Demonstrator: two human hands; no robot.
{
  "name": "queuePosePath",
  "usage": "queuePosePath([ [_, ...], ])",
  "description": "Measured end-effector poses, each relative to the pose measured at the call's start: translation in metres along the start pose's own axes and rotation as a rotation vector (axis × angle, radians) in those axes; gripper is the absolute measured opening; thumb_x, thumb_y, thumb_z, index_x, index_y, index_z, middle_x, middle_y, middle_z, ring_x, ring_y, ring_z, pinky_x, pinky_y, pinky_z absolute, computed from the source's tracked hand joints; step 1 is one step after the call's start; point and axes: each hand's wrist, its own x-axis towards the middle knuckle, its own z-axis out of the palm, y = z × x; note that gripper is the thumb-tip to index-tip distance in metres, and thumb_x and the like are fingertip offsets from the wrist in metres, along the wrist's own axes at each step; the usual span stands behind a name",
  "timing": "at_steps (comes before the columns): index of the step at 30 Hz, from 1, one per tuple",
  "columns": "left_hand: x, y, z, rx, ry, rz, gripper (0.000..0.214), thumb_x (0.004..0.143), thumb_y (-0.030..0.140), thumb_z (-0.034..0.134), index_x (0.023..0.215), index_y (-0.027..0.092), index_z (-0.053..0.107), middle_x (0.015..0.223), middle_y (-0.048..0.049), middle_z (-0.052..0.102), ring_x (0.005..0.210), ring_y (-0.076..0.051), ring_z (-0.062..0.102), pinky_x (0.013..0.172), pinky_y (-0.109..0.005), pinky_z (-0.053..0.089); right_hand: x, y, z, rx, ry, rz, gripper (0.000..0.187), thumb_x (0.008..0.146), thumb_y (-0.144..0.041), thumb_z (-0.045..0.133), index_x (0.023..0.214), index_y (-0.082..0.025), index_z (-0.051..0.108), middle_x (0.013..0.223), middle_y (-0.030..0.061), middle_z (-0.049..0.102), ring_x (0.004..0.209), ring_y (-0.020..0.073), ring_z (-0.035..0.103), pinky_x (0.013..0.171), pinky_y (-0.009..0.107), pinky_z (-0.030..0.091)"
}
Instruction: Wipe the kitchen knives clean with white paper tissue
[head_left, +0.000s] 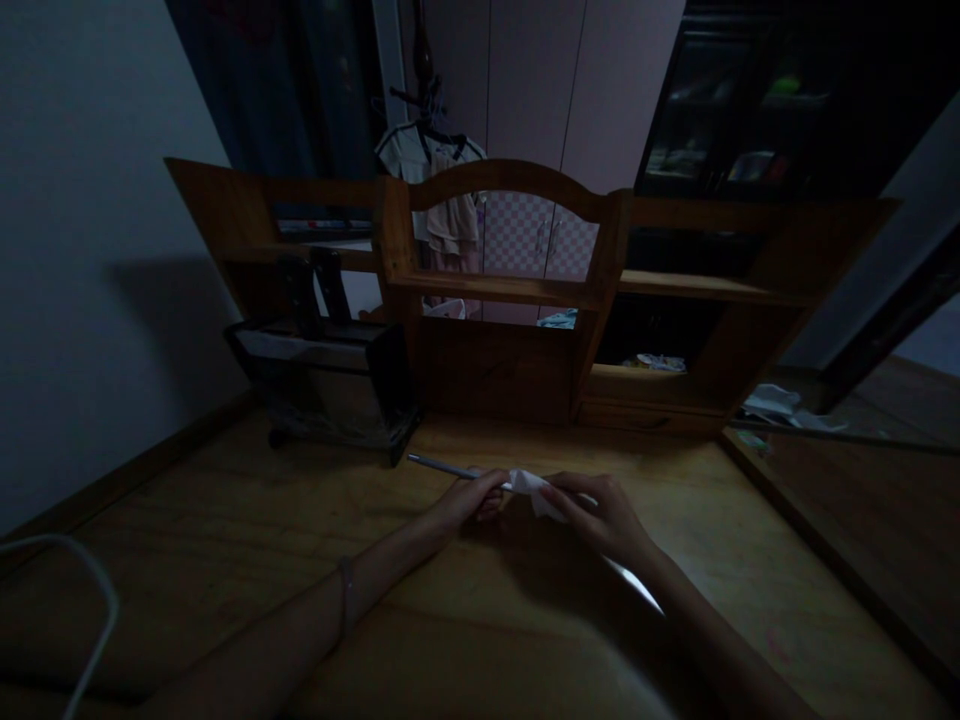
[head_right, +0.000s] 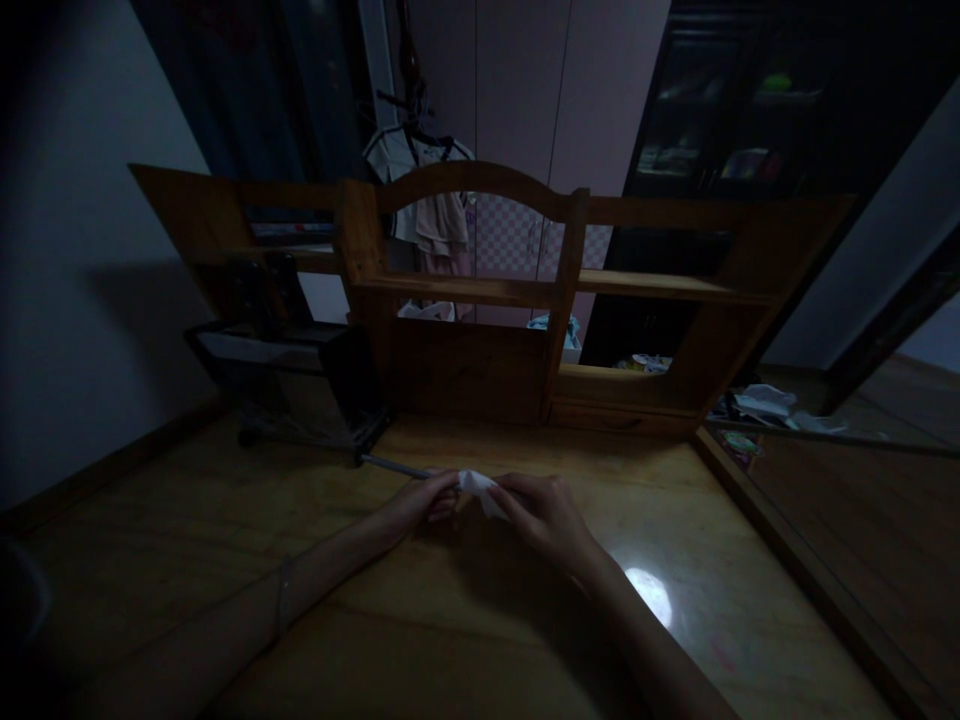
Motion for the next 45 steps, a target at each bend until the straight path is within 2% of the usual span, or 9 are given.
queuePosePath([
  [4, -0.001, 0.0, 0.001, -0.069, -0.004, -0.033, 0.036, 0.071, 0.048, 0.061, 0.061, 0.019, 0.041, 0.044, 0.0116, 0.026, 0.035, -0.003, 0.02, 0.037, -0.018, 0.023, 0.0, 0.0, -0.001, 0.024, -0.003, 0.031, 0.035, 0.093, -0.042, 0.045, 0.088, -0.018, 0.07, 0.07, 0.0019, 0.067, 0.058, 0.0141, 0.058, 0.051, 0.022, 0.039],
  [9, -0.005, 0.003, 0.003, -0.009, -0.035, -0.01, 0.035, 0.07, 0.049, 0.062, 0.064, 0.019, 0.045, 0.043, 0.0118, 0.028, 0.035, -0.005, 0.024, 0.044, -0.022, 0.038, 0.0, 0.005, -0.002, 0.009, 0.003, 0.037, 0.037, 0.091, -0.043, 0.047, 0.077, -0.017, 0.07, 0.063, 0.0007, 0.062, 0.053, 0.0119, 0.052, 0.047, 0.022, 0.034],
  [12, -0.006, 0.003, 0.004, 0.01, -0.055, -0.013, 0.035, 0.072, 0.05, 0.059, 0.065, 0.019, 0.045, 0.043, 0.0116, 0.029, 0.034, -0.005, 0.024, 0.044, -0.023, 0.041, -0.001, 0.008, -0.001, 0.046, 0.041, 0.073, 0.033, 0.09, -0.042, 0.05, 0.077, -0.018, 0.069, 0.063, 0.0002, 0.061, 0.056, 0.0126, 0.053, 0.049, 0.022, 0.035],
  [15, -0.006, 0.002, 0.003, 0.031, -0.063, 0.025, 0.036, 0.074, 0.049, 0.058, 0.061, 0.02, 0.041, 0.044, 0.011, 0.029, 0.034, -0.004, 0.024, 0.042, -0.021, 0.038, -0.001, 0.012, -0.001, 0.096, 0.161, 0.131, 0.031, 0.09, -0.041, 0.05, 0.079, -0.018, 0.067, 0.065, -0.0002, 0.059, 0.059, 0.0135, 0.053, 0.051, 0.023, 0.036],
  [20, -0.002, -0.002, -0.001, 0.016, -0.08, 0.036, 0.035, 0.076, 0.047, 0.059, 0.061, 0.02, 0.04, 0.04, 0.0115, 0.028, 0.032, -0.005, 0.025, 0.044, -0.023, 0.043, 0.002, 0.017, -0.011, 0.055, 0.508, 0.209, 0.03, 0.091, -0.042, 0.048, 0.092, -0.018, 0.065, 0.074, 0.0008, 0.059, 0.066, 0.0152, 0.053, 0.056, 0.023, 0.037],
  [23, -0.002, -0.002, -0.001, -0.005, -0.104, 0.047, 0.036, 0.076, 0.046, 0.058, 0.061, 0.021, 0.039, 0.039, 0.0124, 0.026, 0.031, -0.005, 0.024, 0.048, -0.026, 0.047, 0.003, 0.019, -0.016, 0.019, 0.559, 0.209, 0.029, 0.093, -0.042, 0.045, 0.096, -0.019, 0.063, 0.078, 0.0012, 0.06, 0.07, 0.016, 0.054, 0.059, 0.024, 0.038],
  [26, -0.004, 0.0, 0.001, 0.01, -0.09, 0.042, 0.037, 0.075, 0.048, 0.059, 0.06, 0.021, 0.039, 0.04, 0.0125, 0.026, 0.031, -0.005, 0.024, 0.05, -0.027, 0.049, 0.004, 0.021, -0.011, 0.031, 0.493, 0.208, 0.03, 0.094, -0.042, 0.043, 0.097, -0.019, 0.062, 0.082, 0.0019, 0.062, 0.072, 0.0166, 0.056, 0.061, 0.024, 0.038],
  [34, -0.001, -0.001, 0.002, 0.063, -0.06, 0.027, 0.039, 0.073, 0.053, 0.056, 0.059, 0.02, 0.041, 0.039, 0.012, 0.028, 0.032, -0.005, 0.024, 0.048, -0.025, 0.045, 0.008, 0.026, 0.015, 0.121, 0.112, 0.187, 0.031, 0.094, -0.043, 0.043, 0.087, -0.018, 0.06, 0.08, 0.0013, 0.061, 0.073, 0.0163, 0.056, 0.064, 0.024, 0.039],
  [45, -0.009, 0.008, 0.009, 0.112, -0.068, -0.006, 0.038, 0.073, 0.053, 0.055, 0.061, 0.02, 0.042, 0.041, 0.0116, 0.027, 0.033, -0.006, 0.026, 0.047, -0.024, 0.044, 0.008, 0.025, 0.011, 0.096, -0.036, 0.143, 0.032, 0.097, -0.04, 0.036, 0.083, -0.019, 0.056, 0.076, -0.0005, 0.057, 0.07, 0.0147, 0.053, 0.064, 0.025, 0.037],
])
